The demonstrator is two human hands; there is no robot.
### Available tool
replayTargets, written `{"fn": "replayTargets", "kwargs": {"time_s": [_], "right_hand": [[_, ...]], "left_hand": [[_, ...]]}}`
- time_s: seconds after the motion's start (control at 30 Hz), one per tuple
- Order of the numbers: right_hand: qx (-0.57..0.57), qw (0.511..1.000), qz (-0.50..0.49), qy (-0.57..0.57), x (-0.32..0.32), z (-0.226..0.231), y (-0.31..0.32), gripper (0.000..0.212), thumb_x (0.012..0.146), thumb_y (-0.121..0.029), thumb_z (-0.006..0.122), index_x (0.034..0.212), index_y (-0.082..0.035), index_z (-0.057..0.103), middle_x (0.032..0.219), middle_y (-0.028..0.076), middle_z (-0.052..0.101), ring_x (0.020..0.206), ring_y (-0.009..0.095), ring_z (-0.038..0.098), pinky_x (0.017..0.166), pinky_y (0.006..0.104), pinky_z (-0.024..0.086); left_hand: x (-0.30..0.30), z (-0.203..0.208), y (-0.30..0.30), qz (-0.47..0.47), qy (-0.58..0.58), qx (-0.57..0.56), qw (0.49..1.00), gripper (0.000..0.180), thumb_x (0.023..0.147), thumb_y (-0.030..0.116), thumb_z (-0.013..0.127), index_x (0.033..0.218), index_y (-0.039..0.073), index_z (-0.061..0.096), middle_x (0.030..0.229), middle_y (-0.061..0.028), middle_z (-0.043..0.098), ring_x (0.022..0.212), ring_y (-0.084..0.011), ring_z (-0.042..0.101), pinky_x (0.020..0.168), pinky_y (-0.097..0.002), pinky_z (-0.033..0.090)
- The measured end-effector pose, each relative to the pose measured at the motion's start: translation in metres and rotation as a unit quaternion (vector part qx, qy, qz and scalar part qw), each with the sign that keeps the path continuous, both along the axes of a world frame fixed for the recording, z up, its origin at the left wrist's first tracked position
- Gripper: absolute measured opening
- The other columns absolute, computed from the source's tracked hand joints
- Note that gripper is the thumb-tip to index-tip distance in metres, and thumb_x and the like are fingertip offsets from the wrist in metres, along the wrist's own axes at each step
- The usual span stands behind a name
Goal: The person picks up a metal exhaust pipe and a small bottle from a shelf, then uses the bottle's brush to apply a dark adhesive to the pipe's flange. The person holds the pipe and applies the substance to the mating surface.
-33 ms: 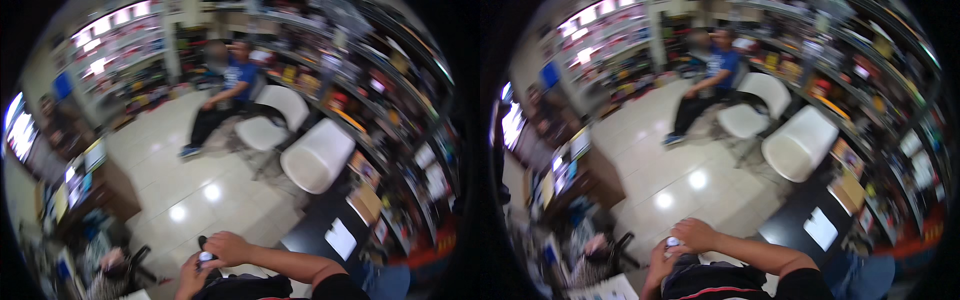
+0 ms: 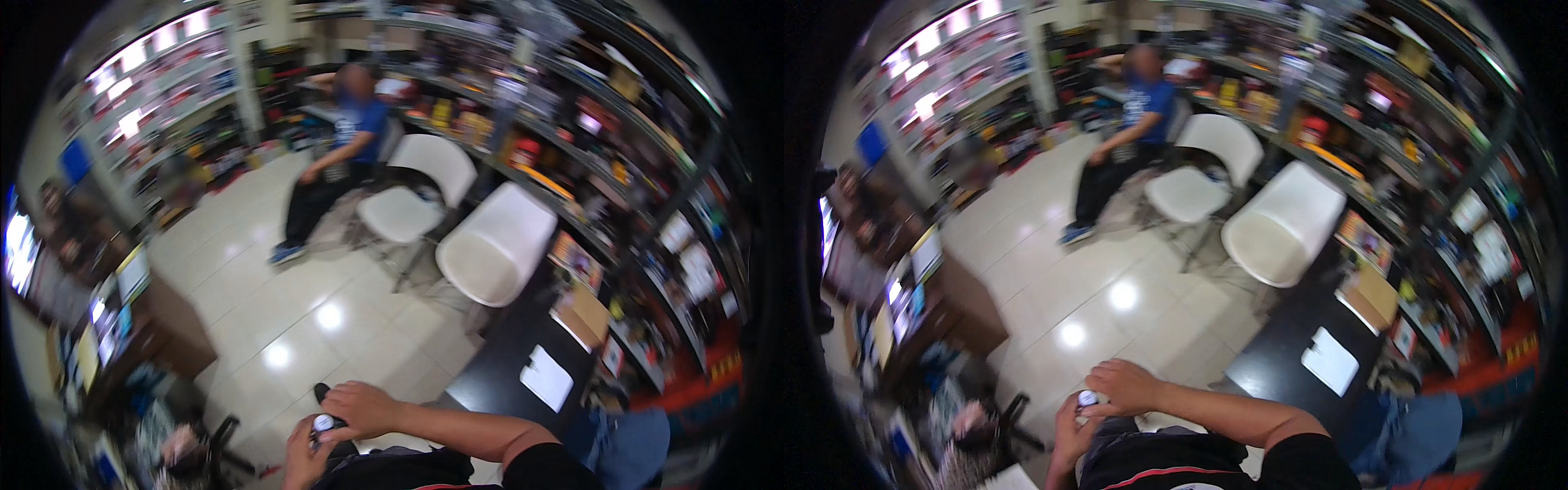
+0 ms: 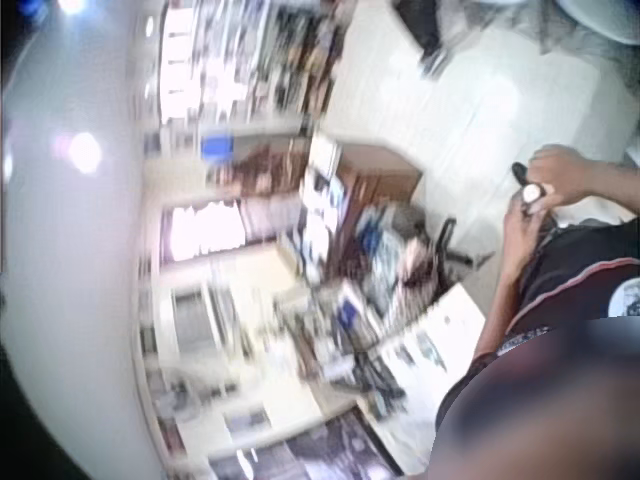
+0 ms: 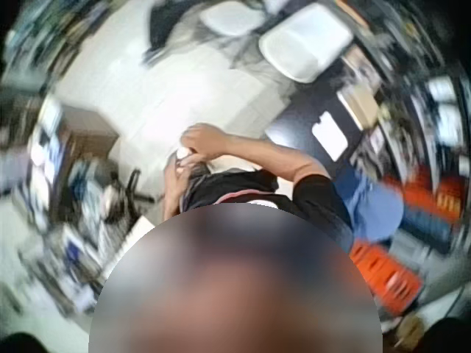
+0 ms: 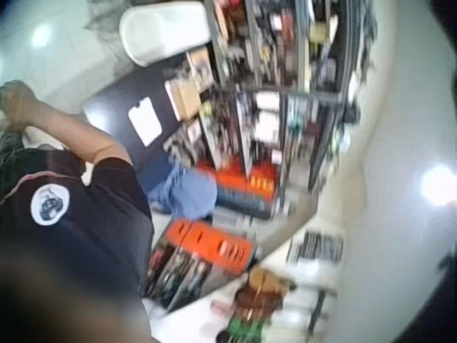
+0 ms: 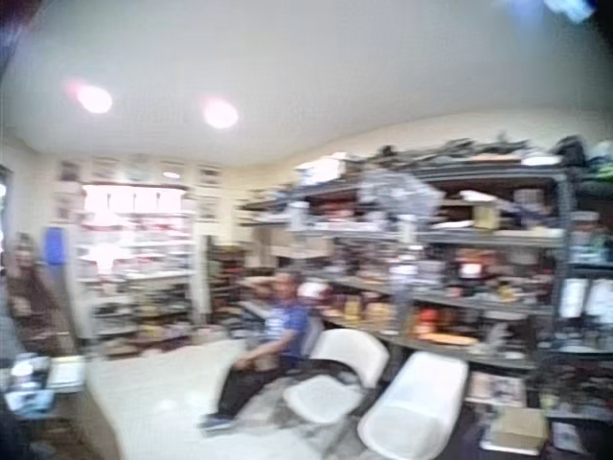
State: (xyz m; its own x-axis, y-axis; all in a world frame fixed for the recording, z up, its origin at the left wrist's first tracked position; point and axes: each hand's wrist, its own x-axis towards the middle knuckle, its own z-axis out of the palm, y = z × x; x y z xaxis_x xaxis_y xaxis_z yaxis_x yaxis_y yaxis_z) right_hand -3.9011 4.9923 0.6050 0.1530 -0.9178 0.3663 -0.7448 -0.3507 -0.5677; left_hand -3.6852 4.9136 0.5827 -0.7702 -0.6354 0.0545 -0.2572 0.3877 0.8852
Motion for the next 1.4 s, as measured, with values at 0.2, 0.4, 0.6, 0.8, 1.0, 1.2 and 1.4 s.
{"fn": "replayTargets", "kwargs": {"time_s": [0.2, 0.4, 0.6, 0.8, 1.0, 1.2, 1.4], "right_hand": [[0.128, 0.917, -0.201, -0.321, -0.043, -0.045, -0.04, 0.067, 0.085, -0.047, 0.086, 0.122, 0.0, 0.058, 0.111, 0.015, 0.065, 0.107, 0.028, 0.064, 0.093, 0.0399, 0.052], [0.026, 0.817, -0.36, -0.451, -0.119, -0.056, -0.102, 0.076, 0.086, -0.037, 0.089, 0.142, -0.002, 0.051, 0.127, 0.01, 0.064, 0.116, 0.018, 0.062, 0.096, 0.035, 0.052], [-0.112, 0.789, -0.539, -0.272, -0.223, -0.001, -0.095, 0.065, 0.089, -0.035, 0.086, 0.137, -0.003, 0.056, 0.128, 0.015, 0.063, 0.112, 0.027, 0.065, 0.092, 0.0382, 0.053], [-0.063, 0.774, -0.628, -0.055, -0.297, 0.047, -0.052, 0.065, 0.089, -0.035, 0.085, 0.137, -0.001, 0.057, 0.119, 0.017, 0.069, 0.108, 0.03, 0.069, 0.092, 0.0419, 0.055], [-0.098, 0.707, -0.6, -0.36, -0.42, 0.025, -0.035, 0.055, 0.085, -0.029, 0.089, 0.127, -0.003, 0.064, 0.115, 0.012, 0.071, 0.101, 0.02, 0.069, 0.084, 0.0354, 0.056], [-0.172, 0.685, -0.594, -0.385, -0.594, 0.028, 0.019, 0.049, 0.084, -0.02, 0.089, 0.125, -0.004, 0.066, 0.111, 0.009, 0.071, 0.099, 0.018, 0.068, 0.089, 0.0334, 0.054], [-0.193, 0.531, -0.822, -0.067, -0.82, 0.107, 0.241, 0.032, 0.085, -0.006, 0.08, 0.114, -0.004, 0.068, 0.099, 0.014, 0.074, 0.098, 0.028, 0.072, 0.087, 0.0394, 0.055]], "left_hand": [[-0.103, -0.03, -0.092, -0.091, 0.031, -0.011, 0.995, 0.038, 0.078, 0.004, 0.083, 0.112, -0.001, 0.067, 0.097, -0.0124, 0.067, 0.086, -0.0225, 0.07, 0.074, -0.0338, 0.056], [-0.262, -0.011, -0.188, -0.192, 0.057, -0.097, 0.975, 0.044, 0.074, 0.011, 0.092, 0.11, 0.0, 0.068, 0.095, -0.0136, 0.069, 0.081, -0.0258, 0.07, 0.071, -0.0368, 0.057], [-0.417, 0.024, -0.222, -0.43, 0.046, -0.061, 0.899, 0.047, 0.079, 0.018, 0.089, 0.118, 0.001, 0.067, 0.104, -0.0161, 0.071, 0.087, -0.0311, 0.074, 0.076, -0.0386, 0.06], [-0.53, 0.038, -0.194, -0.521, 0.096, -0.121, 0.839, 0.049, 0.08, 0.022, 0.088, 0.122, 0.005, 0.069, 0.115, -0.0139, 0.07, 0.1, -0.0325, 0.073, 0.084, -0.0388, 0.06], [-0.653, 0.019, -0.146, -0.471, 0.081, -0.036, 0.878, 0.051, 0.077, 0.015, 0.088, 0.12, 0.0, 0.066, 0.113, -0.0175, 0.069, 0.097, -0.0337, 0.072, 0.084, -0.0403, 0.06], [-0.811, 0.048, -0.079, -0.436, 0.071, -0.031, 0.897, 0.076, 0.073, 0.016, 0.093, 0.138, 0.0, 0.056, 0.122, -0.0179, 0.064, 0.108, -0.0326, 0.068, 0.088, -0.0412, 0.057], [-0.921, 0.001, -0.131, -0.387, -0.025, -0.062, 0.92, 0.091, 0.077, 0.015, 0.092, 0.152, 0.001, 0.042, 0.142, -0.0183, 0.055, 0.123, -0.0301, 0.061, 0.097, -0.042, 0.054]]}}
